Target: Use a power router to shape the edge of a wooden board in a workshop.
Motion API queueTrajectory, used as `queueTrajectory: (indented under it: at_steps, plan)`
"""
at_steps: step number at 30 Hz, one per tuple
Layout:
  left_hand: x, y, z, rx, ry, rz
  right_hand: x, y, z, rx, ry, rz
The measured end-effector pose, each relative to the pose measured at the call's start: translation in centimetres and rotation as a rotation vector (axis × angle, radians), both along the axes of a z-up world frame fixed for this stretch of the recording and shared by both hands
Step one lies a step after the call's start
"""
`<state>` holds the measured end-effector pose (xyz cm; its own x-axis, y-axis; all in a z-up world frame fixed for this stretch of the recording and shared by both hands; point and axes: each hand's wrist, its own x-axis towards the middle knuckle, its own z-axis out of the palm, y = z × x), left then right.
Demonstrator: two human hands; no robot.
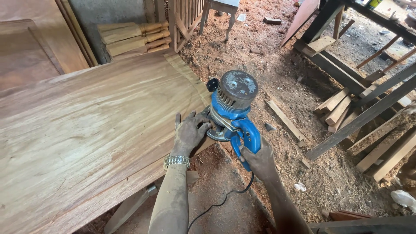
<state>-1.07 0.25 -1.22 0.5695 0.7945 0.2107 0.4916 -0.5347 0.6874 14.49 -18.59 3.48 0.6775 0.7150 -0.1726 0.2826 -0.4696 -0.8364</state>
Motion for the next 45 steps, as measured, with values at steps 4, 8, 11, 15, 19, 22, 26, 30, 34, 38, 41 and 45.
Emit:
queueTrajectory:
  at_steps: [4, 8, 11, 15, 19, 22, 26, 30, 34, 38, 41, 45]
  plan:
    - [0.1, 0.2, -0.4, 0.024, 0.030, -0.019, -0.2, -0.5, -0.1, 0.102, 0.009, 0.054]
    - [0.1, 0.5, -1.4, 0.035, 0.011, -0.022, -0.3, -0.6, -0.4, 0.119, -0.018, 0.084]
    - [-0.3, 0.0, 0.2, -0.016, -0.001, -0.029, -0.4, -0.6, -0.3, 0.112, 0.016, 0.071]
    - [-0.2, 0.1, 0.0, -0.011, 0.000, -0.027, -0.1, -0.3, -0.7, 0.111, 0.006, 0.056]
    - [-0.2, 0.3, 0.2, 0.006, 0.007, -0.037, 0.0, 0.0, -0.7, 0.057, 0.000, 0.025]
    - [0.0, 0.5, -0.7, 0.021, -0.010, -0.027, -0.1, 0.2, -0.3, 0.046, -0.001, 0.026]
    - [0.0, 0.5, -0.6, 0.023, -0.019, -0.019, 0.1, 0.2, -0.5, 0.101, -0.061, 0.100]
    - [0.2, 0.7, -1.3, 0.058, -0.056, 0.000, -0.1, 0.6, -0.3, 0.088, -0.017, 0.081]
    - [0.1, 0.7, -1.0, 0.035, -0.044, -0.010, -0.3, 0.5, 0.0, 0.056, -0.045, 0.071]
    - [-0.4, 0.2, 0.6, -0.012, -0.006, -0.019, 0.1, -0.1, -1.1, 0.050, 0.003, 0.031]
    - [-0.2, 0.5, -0.5, 0.017, -0.008, -0.008, 0.4, -0.3, -1.4, 0.102, 0.045, 0.058]
    - [-0.4, 0.3, -0.2, 0.011, 0.000, -0.017, 0.3, -0.4, -1.9, 0.016, 0.027, -0.034]
